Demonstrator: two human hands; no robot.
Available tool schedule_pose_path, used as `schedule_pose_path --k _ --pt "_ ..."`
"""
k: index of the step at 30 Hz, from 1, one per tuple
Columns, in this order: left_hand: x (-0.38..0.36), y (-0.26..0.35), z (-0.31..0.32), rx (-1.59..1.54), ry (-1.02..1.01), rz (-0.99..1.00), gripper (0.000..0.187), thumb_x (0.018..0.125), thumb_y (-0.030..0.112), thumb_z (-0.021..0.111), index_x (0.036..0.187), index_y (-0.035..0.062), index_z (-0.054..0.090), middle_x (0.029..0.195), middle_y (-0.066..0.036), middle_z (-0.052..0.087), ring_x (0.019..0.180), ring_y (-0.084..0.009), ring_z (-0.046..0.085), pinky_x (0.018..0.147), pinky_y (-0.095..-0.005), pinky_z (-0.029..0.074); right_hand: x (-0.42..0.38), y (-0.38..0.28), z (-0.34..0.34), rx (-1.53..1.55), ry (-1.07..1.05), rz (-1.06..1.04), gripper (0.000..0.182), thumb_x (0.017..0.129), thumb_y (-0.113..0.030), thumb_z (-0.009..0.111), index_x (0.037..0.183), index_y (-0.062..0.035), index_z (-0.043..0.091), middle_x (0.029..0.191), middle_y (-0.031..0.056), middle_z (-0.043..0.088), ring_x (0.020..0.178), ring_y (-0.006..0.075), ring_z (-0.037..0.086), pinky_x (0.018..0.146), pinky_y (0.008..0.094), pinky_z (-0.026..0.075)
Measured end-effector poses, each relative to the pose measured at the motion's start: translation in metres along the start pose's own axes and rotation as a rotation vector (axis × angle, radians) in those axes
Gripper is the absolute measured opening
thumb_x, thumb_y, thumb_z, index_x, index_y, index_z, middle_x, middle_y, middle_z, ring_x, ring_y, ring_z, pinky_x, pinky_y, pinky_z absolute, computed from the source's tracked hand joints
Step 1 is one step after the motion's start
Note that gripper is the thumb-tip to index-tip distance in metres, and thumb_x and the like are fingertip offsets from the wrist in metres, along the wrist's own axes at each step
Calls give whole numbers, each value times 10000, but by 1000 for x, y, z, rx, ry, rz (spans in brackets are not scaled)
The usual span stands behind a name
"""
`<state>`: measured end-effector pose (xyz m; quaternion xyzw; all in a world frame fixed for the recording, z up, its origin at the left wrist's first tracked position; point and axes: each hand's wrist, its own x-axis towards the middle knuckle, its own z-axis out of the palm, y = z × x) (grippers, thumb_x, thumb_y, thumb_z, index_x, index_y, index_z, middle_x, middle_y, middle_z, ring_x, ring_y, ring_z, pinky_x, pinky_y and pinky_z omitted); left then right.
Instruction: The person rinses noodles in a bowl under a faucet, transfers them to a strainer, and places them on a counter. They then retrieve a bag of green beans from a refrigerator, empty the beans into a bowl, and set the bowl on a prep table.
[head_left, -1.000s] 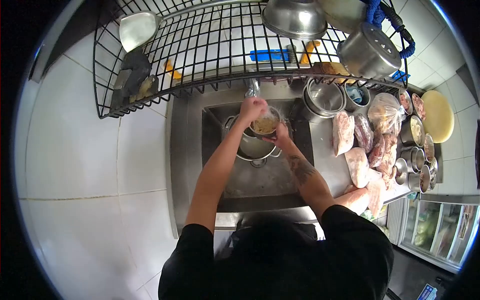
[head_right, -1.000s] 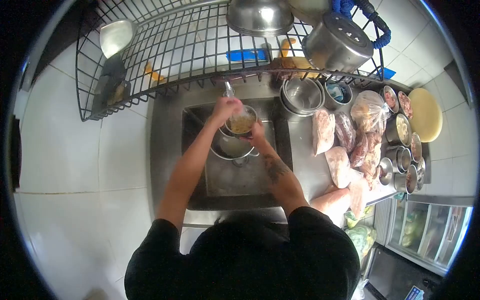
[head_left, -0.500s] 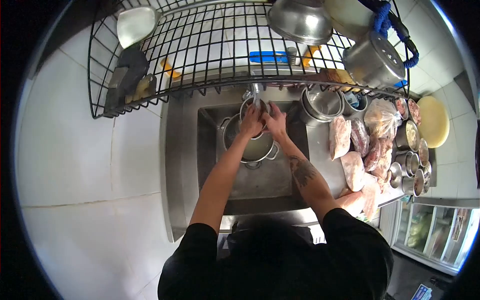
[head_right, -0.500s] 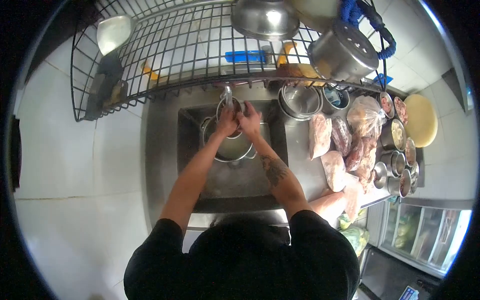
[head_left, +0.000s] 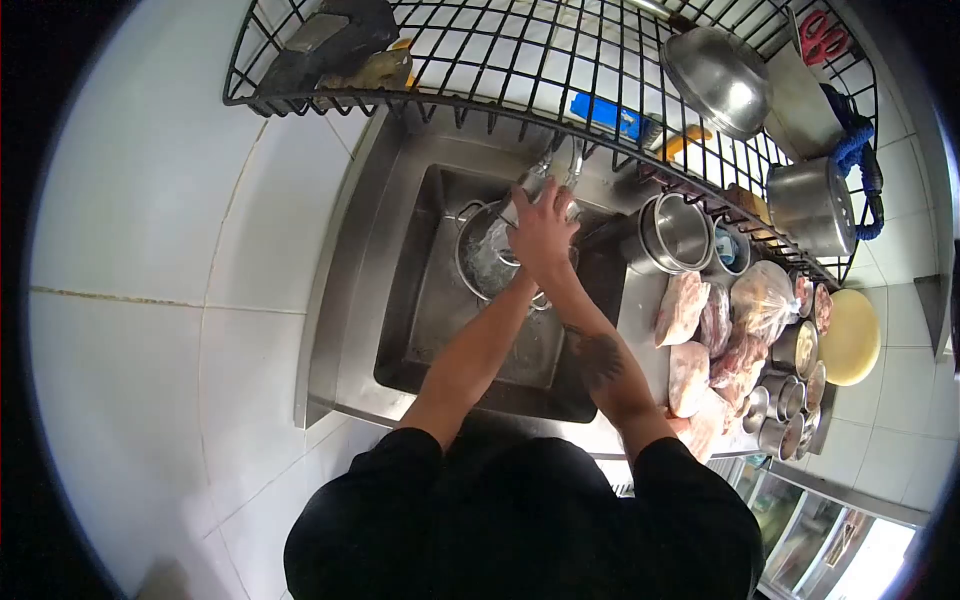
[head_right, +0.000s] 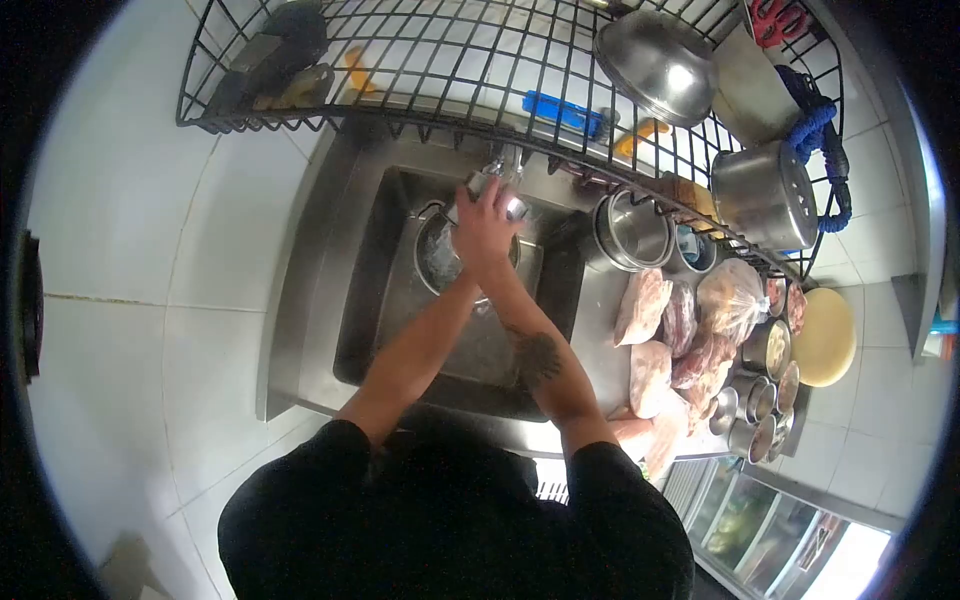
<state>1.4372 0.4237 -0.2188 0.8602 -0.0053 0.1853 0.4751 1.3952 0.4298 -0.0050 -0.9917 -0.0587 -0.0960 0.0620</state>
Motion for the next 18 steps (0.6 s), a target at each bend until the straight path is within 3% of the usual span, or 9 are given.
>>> schedule_pose_path --k 4,7,9,10,12,13,15,16,18 --pt "4 0 -10 -27 -39 -17 393 826 225 574 1170 35 561 1190 -212 560 1149 -396 485 1023 -510 329 0 1 11 -4 -20 24 594 687 -227 713 1256 -223 543 1416 230 293 1266 487 305 809 653 428" --pt "9 -4 -13 -34 -162 -3 369 823 223 573 1145 44 583 1161 -209 582 1133 -392 502 1011 -505 347 0 34 32 202 60 171 618 652 -255 761 1238 -201 568 1337 212 371 1244 435 337 815 598 463" --pt "24 2 -26 -2 -342 8 353 820 221 572 1128 49 598 1141 -207 597 1122 -390 512 1003 -502 359 1 70 68 547 70 449 560 662 -254 750 1193 -173 591 1261 179 464 1158 412 442 827 597 466" --pt "31 8 -33 24 -437 21 346 819 221 571 1119 52 606 1131 -206 604 1116 -388 518 999 -501 365 -5 89 88 541 104 492 560 662 -254 750 1193 -173 591 1261 179 464 1158 412 442 827 597 466" --pt "42 29 -44 40 -548 69 339 818 220 571 1111 55 613 1121 -204 611 1111 -387 523 995 -500 372 -24 113 118 1520 -82 603 466 704 -243 720 1139 -147 584 1148 123 536 1036 365 538 804 602 483" --pt "47 40 -51 114 -639 49 284 814 213 572 1049 71 644 1048 -200 634 1035 -391 564 922 -490 425 -30 113 112 1525 -44 617 466 704 -243 720 1139 -147 584 1148 123 536 1036 365 538 804 602 483" --pt "48 58 -58 200 -736 51 237 809 206 573 987 87 676 974 -196 657 958 -394 604 848 -480 479 -42 103 99 2034 -110 1125 363 766 -258 688 1082 -127 568 1105 88 554 959 323 581 767 598 505" --pt "46 63 -58 226 -693 73 218 803 187 572 956 83 688 973 -198 660 941 -379 617 805 -457 485 -45 99 95 2049 -80 1126 363 766 -258 688 1082 -127 568 1105 88 554 959 323 581 767 598 505" --pt "42 72 -61 280 -585 190 194 804 169 578 928 88 703 926 -199 671 879 -359 641 768 -418 496 -52 92 88 2000 -68 1166 466 858 -285 595 1268 -129 439 1082 124 596 961 361 603 705 603 517"
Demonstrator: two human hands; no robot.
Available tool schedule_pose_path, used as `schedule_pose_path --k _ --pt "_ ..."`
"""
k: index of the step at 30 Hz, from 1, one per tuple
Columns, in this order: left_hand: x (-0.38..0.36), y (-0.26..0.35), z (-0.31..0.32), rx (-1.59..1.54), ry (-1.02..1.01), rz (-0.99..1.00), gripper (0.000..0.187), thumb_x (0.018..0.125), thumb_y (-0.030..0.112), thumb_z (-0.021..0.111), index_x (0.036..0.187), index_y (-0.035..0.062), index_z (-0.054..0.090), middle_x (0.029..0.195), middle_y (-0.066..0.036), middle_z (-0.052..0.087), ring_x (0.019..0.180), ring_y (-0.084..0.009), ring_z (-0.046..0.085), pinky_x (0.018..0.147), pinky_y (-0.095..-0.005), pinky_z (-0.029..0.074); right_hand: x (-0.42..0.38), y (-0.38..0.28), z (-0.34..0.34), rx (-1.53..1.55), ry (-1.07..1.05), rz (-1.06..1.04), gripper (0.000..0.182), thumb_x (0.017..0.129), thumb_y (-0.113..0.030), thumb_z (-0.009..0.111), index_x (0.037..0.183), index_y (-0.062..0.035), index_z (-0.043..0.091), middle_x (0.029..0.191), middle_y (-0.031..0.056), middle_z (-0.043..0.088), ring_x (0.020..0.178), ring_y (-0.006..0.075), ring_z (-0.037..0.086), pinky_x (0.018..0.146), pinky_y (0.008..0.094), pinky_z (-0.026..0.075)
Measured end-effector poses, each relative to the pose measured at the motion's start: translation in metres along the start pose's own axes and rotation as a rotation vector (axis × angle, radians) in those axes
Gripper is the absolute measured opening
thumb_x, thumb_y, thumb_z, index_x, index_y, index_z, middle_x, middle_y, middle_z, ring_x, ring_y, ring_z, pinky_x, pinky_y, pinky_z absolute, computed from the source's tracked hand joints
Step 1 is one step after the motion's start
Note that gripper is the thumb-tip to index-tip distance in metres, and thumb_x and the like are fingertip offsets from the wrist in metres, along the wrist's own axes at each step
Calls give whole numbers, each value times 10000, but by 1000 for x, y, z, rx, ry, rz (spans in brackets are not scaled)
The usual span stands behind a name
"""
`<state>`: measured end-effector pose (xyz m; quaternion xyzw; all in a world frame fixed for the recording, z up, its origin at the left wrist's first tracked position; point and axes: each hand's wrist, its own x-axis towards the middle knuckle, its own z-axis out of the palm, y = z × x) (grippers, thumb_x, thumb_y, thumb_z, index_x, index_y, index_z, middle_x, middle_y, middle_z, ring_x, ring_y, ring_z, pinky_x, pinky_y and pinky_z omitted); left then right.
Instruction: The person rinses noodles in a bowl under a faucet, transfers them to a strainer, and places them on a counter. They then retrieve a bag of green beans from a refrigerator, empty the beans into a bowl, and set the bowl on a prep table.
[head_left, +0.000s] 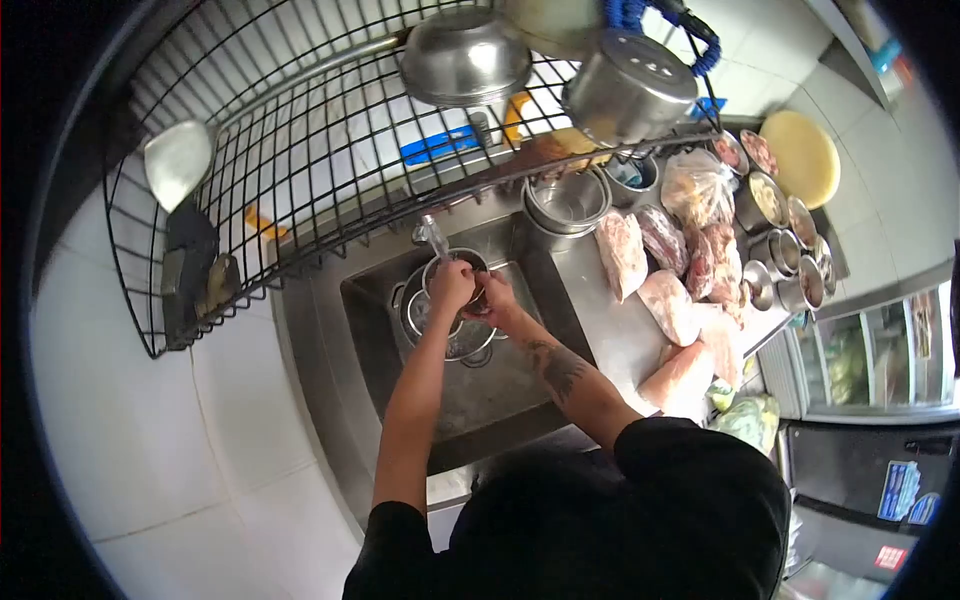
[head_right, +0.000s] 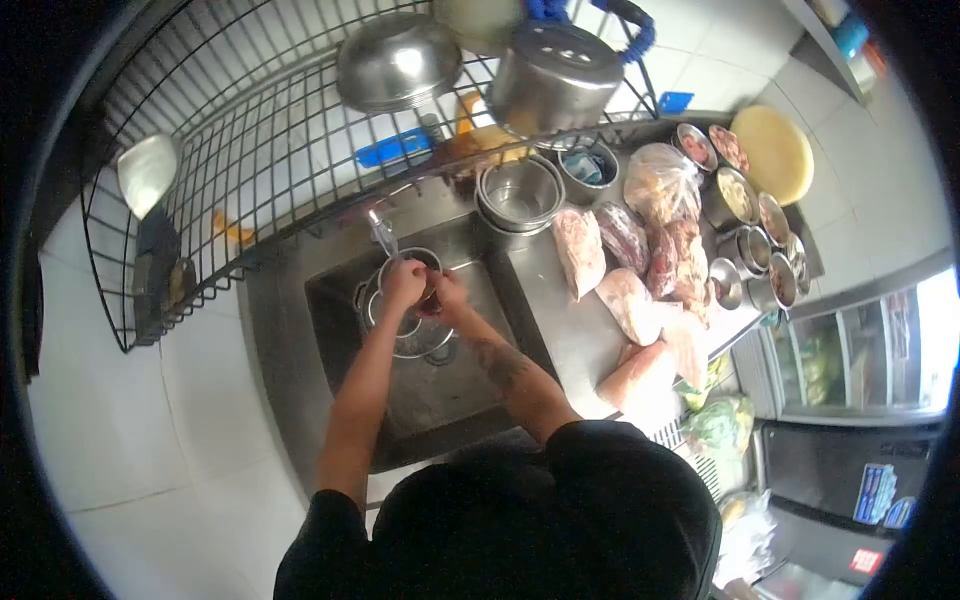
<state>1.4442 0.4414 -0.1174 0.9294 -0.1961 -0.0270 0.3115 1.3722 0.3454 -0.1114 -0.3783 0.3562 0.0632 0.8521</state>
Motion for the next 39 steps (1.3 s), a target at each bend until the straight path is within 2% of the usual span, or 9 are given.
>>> schedule_pose_path --k 4,7,11,12,13,15,28,30,39 --pt "6 1 -3 -112 37 -5 208 826 225 573 888 78 707 855 -178 677 819 -395 641 736 -457 507 -2 6 -6 32 -16 20 460 881 -275 564 1282 -128 394 1085 141 591 944 369 610 662 574 540" --pt "14 -16 -7 -356 137 24 200 825 207 598 844 34 698 791 -148 690 754 -321 671 719 -403 518 2 11 -9 133 42 -3 329 883 -231 560 1173 -103 471 1053 143 564 957 341 589 705 579 538" --pt "12 -14 -27 -772 -30 -250 97 827 78 613 848 11 680 793 -69 677 732 -153 656 652 -277 527 -18 -3 -4 84 -59 16 330 872 -231 570 1164 -109 478 1130 162 544 978 362 570 691 587 534" --pt "11 -6 -32 -828 -92 -214 96 838 63 600 860 4 673 793 -63 668 738 -136 652 655 -261 529 23 35 -37 -379 -320 -612 333 870 -224 563 1165 -110 457 1099 158 536 896 360 586 688 591 528" --pt "11 -9 -28 -828 -90 -222 96 838 63 600 860 4 673 793 -63 668 738 -136 652 655 -261 529 14 29 -27 -380 -323 -605 333 870 -224 563 1165 -110 457 1099 158 536 896 360 586 688 591 528" --pt "12 -14 -20 -963 -107 -251 113 848 60 586 897 -10 661 802 -72 664 720 -141 646 655 -262 535 8 14 -10 111 42 3 326 878 -224 547 1165 -109 444 1065 155 533 856 361 588 690 595 524" --pt "4 -41 -32 -759 86 -171 136 819 66 598 863 -46 662 766 -110 680 685 -147 660 615 -271 543 0 14 -15 205 -26 -20 303 851 -152 517 1128 -156 392 1187 156 461 1062 406 515 758 629 511" --pt "-2 -45 -44 -1089 147 -361 125 844 56 586 880 -51 638 782 -118 666 702 -168 659 623 -266 552 -7 10 -12 208 68 -58 346 827 -113 532 1130 -160 371 1220 159 434 1084 424 499 778 627 518" --pt "-50 -121 -33 -1119 238 -593 77 865 31 569 904 -19 613 805 -102 644 695 -187 653 623 -291 557 7 19 -32 199 139 -66 427 824 -67 507 1194 -179 326 1247 175 403 1088 425 503 793 636 519"
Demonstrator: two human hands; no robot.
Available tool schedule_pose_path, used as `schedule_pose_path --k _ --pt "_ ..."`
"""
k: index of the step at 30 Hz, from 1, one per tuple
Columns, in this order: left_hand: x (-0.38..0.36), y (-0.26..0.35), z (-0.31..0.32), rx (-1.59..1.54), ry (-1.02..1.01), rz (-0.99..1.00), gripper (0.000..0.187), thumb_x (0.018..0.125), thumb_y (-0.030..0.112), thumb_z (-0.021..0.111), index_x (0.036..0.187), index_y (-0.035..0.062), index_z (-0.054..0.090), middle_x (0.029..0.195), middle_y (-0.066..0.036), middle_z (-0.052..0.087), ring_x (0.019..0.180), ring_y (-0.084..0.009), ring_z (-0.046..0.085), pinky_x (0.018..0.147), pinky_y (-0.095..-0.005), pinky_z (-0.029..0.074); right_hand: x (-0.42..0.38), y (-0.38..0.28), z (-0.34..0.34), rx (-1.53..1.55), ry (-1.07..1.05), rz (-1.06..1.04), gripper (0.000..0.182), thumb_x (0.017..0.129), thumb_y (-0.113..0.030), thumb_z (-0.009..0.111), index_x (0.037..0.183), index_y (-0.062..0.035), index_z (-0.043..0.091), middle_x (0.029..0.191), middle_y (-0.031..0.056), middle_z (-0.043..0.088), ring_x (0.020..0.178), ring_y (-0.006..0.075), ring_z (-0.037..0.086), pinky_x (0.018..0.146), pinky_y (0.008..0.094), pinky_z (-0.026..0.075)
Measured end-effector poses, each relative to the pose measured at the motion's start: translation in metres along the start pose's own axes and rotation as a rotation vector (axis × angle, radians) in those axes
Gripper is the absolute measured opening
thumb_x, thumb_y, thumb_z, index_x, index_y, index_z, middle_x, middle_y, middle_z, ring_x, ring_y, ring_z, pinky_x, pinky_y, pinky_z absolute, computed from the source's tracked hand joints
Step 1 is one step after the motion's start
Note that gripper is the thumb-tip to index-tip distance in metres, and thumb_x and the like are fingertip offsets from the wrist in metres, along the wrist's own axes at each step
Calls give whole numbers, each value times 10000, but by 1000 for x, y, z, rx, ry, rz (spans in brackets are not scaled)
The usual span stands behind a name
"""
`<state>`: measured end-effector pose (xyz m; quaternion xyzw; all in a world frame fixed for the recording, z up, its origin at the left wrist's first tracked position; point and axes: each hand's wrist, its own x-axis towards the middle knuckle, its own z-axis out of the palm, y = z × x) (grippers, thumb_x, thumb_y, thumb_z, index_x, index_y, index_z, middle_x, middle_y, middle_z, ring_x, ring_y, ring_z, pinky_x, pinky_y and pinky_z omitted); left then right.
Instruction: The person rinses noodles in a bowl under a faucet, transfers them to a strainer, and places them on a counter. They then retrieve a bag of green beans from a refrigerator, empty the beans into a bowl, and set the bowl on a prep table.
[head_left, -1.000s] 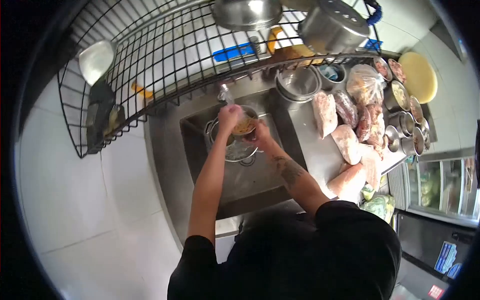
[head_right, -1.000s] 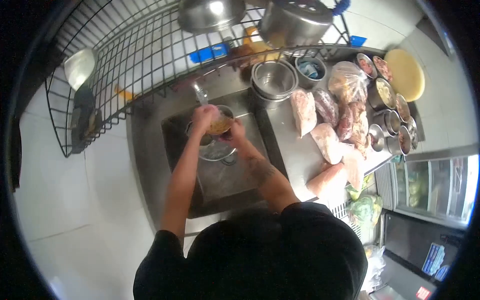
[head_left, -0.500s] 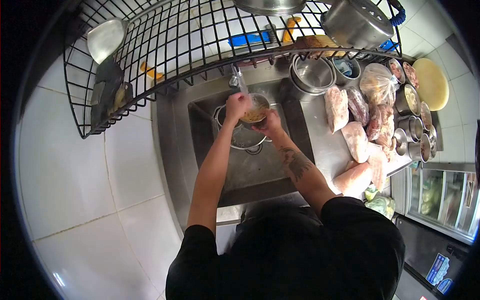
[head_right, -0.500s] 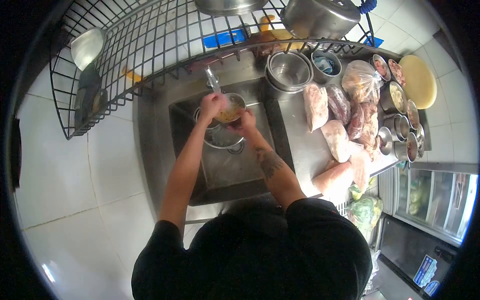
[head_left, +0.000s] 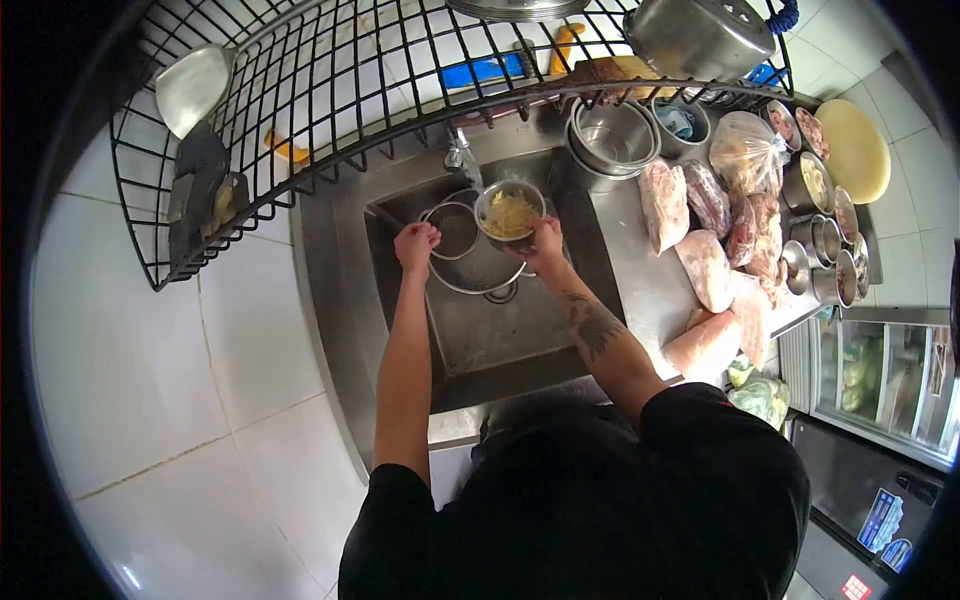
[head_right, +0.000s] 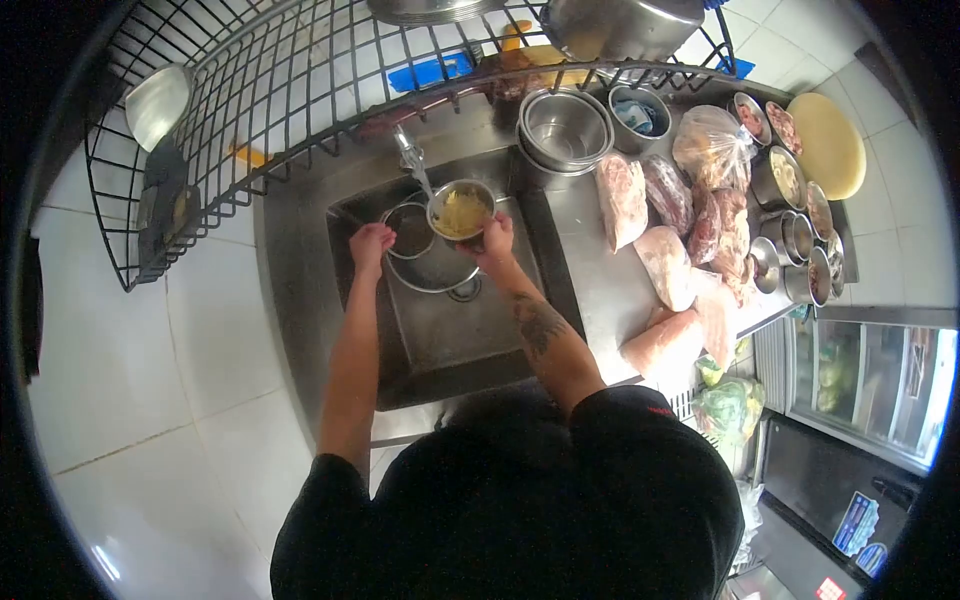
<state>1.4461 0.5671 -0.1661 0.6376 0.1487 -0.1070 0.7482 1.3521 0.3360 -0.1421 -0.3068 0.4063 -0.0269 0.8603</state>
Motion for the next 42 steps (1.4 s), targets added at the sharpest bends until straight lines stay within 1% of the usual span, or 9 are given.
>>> schedule_pose_path --k 15,22,26,30,33,35,36,39,42 --pt "-25 -81 -24 191 -30 -230 149 912 131 551 915 -6 608 778 -91 656 637 -172 647 538 -288 506 -19 -1 2 -23 -150 28 290 863 -96 510 1114 -107 366 1157 175 419 985 424 576 722 546 591" --pt "29 -57 31 127 -320 -270 342 961 292 485 1093 -14 556 937 -130 668 812 -218 658 752 -359 545 -44 -18 -8 -34 -131 -5 334 874 -102 492 1196 -115 404 1150 148 473 950 395 610 732 518 588" --pt "104 -38 70 -487 -253 -464 641 972 524 345 1308 -18 413 1136 -213 595 1015 -313 600 872 -438 508 -97 -38 -49 -79 -69 -68 335 884 -110 484 1213 -121 427 1141 113 469 1026 361 564 758 550 565" --pt "206 -49 92 -1217 -345 -853 494 973 413 394 1170 -14 545 1107 -177 597 1015 -308 589 882 -432 490 -173 -51 -106 -62 127 -161 361 878 -94 498 1229 -167 451 933 86 502 809 270 547 682 543 553" --pt "221 -69 98 -1288 -450 -855 352 950 333 465 1015 16 604 1008 -126 624 945 -270 599 845 -403 496 -222 -43 -159 42 320 -256 390 862 -103 517 1241 -151 441 925 102 519 805 279 560 686 533 557" --pt "207 -49 105 -569 -216 -246 192 904 223 574 925 33 594 916 -95 627 870 -245 603 800 -379 501 -251 -40 -194 115 382 -365 410 869 -109 521 1265 -136 421 960 118 515 834 315 588 685 539 566" --pt "184 -33 105 -547 -221 -246 192 904 223 574 925 33 594 916 -95 627 870 -245 603 800 -379 501 -264 -38 -205 162 419 -414 415 881 -109 520 1280 -125 408 973 127 507 835 338 604 686 548 573" --pt "140 -18 104 654 75 669 170 813 94 676 922 24 565 895 -119 622 815 -265 600 760 -389 490 -314 -51 -219 181 425 -457 413 874 -90 490 1273 -111 387 1021 152 493 869 355 610 695 530 580" --pt "132 -30 78 657 75 626 213 834 105 614 1003 -1 541 980 -171 613 895 -316 596 816 -407 471 -341 -54 -246 245 441 -483 401 876 -109 476 1267 -111 387 1037 156 500 870 351 620 679 506 589"
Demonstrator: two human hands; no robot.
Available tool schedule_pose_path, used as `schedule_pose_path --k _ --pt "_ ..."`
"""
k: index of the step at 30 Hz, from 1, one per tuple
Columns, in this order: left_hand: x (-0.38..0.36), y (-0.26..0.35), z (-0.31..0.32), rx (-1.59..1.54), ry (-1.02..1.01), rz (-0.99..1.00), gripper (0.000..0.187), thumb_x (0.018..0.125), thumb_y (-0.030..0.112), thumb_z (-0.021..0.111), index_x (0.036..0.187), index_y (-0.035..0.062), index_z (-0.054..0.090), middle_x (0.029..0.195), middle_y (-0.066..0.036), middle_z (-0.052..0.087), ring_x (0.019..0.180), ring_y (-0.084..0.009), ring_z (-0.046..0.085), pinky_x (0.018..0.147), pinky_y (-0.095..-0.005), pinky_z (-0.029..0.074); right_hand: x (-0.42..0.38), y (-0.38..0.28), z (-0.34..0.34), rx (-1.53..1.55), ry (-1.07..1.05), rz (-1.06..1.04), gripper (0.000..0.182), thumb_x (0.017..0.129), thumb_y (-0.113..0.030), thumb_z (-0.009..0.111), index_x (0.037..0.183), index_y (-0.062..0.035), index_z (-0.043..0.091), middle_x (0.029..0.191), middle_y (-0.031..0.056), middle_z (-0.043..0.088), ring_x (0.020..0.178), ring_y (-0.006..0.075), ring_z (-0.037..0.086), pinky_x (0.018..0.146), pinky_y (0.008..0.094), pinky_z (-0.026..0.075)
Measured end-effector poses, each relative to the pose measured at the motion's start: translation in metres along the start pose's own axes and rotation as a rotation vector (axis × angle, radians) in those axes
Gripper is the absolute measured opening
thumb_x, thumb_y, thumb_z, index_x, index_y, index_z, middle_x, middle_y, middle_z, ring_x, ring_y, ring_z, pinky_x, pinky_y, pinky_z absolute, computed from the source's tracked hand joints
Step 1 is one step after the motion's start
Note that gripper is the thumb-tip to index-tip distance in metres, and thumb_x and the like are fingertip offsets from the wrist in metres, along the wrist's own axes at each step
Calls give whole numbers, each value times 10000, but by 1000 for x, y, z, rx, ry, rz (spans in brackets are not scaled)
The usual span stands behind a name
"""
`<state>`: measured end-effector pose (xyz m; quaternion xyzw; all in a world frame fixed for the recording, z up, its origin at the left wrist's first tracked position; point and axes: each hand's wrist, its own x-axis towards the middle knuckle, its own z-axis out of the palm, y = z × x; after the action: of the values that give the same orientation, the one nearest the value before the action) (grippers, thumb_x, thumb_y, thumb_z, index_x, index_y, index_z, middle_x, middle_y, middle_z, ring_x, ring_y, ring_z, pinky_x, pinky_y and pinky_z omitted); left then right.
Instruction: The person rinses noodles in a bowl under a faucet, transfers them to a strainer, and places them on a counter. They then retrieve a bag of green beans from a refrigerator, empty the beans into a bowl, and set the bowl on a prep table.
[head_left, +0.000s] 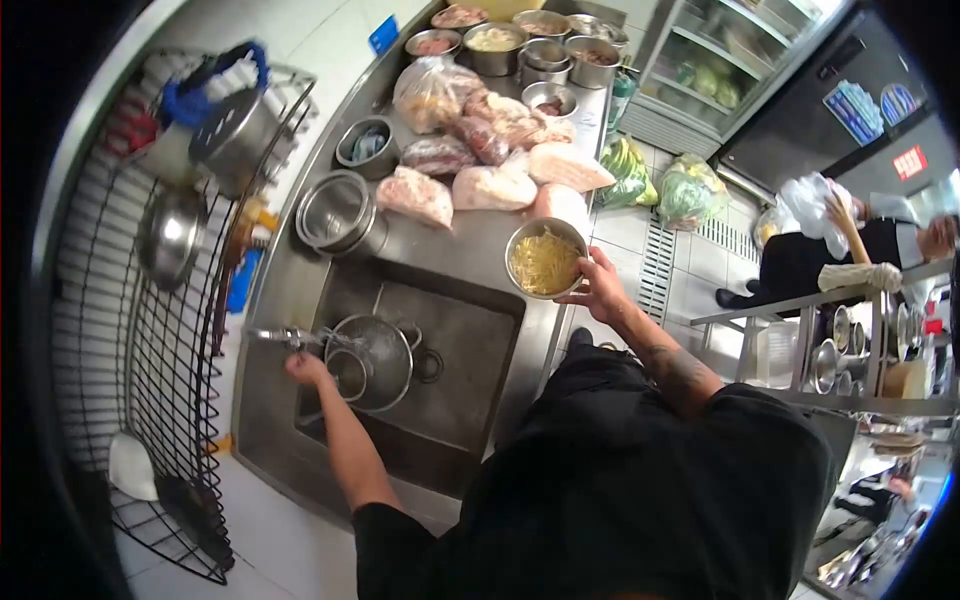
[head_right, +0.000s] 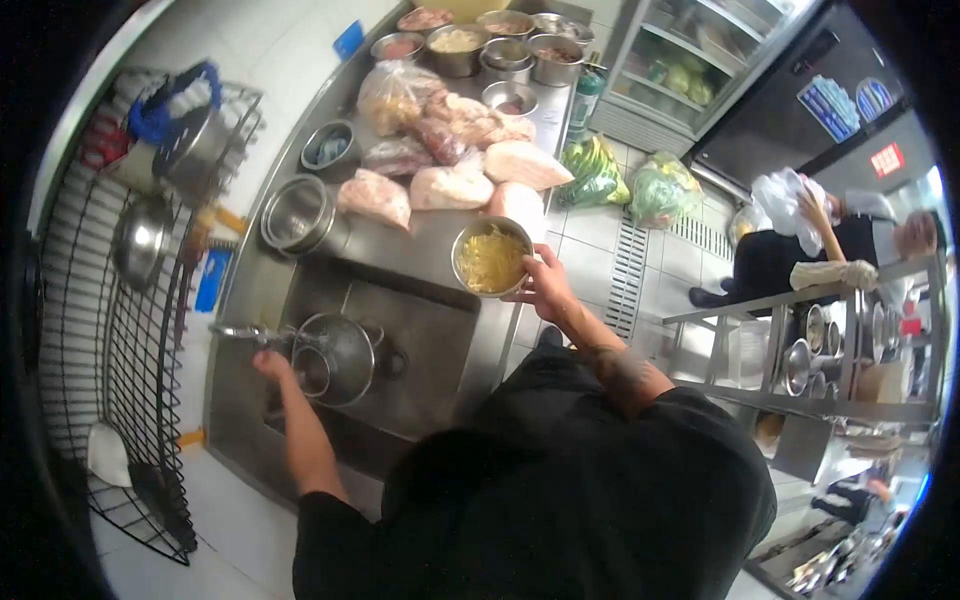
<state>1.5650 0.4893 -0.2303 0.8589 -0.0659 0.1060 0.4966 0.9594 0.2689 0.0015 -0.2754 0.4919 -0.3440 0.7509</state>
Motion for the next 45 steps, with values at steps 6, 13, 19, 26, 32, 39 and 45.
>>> schedule_pose_path --k 6,13,19,26,32,39,45 --pt "-201 83 -30 -198 -512 -37 134 804 139 595 859 17 585 820 -81 619 714 -164 556 673 -296 467 8 -17 -61 141 -10 5 350 907 -143 460 1249 -103 395 1079 160 486 852 358 629 630 464 603" --pt "-463 368 -18 -685 -1626 -539 655 944 489 471 1439 107 276 1347 -145 438 1159 -297 519 871 -480 499 -2 -41 -135 76 3 -39 320 895 -211 522 1195 -126 451 1019 124 524 914 300 588 576 438 607" --pt "-574 423 28 -536 -1687 -500 617 843 400 495 1358 79 384 1300 -133 488 1146 -301 533 828 -507 534 -40 -87 -237 -68 -22 -125 569 889 -206 556 1398 -99 325 1108 156 569 943 212 590 630 324 568" --pt "-674 465 71 -383 -2138 -483 624 771 360 485 1318 64 430 1222 -136 569 1072 -322 590 821 -487 536 -96 -99 -345 -444 307 -414 773 860 -313 672 1460 -155 210 1222 216 514 957 258 627 775 377 546" --pt "-702 496 74 -367 -2179 -545 588 786 301 467 1339 124 371 1240 -141 544 1043 -314 614 730 -469 587 -136 -136 -365 -677 157 -544 749 753 -380 774 1385 -191 421 1429 225 337 1248 313 447 917 420 477" --pt "-678 481 81 -463 -2095 -498 615 804 410 457 1296 40 439 1196 -152 587 1067 -325 601 873 -493 518 -102 -137 -330 -893 171 -731 412 718 -275 801 961 -59 547 1433 275 291 1292 441 363 1045 431 366" --pt "-624 454 56 -597 -1943 -593 506 848 324 475 1299 116 379 1176 -142 560 954 -290 651 689 -414 593 -75 -107 -276 -950 187 -833 421 638 -280 850 867 -39 591 1452 269 290 1311 435 357 1046 444 369"
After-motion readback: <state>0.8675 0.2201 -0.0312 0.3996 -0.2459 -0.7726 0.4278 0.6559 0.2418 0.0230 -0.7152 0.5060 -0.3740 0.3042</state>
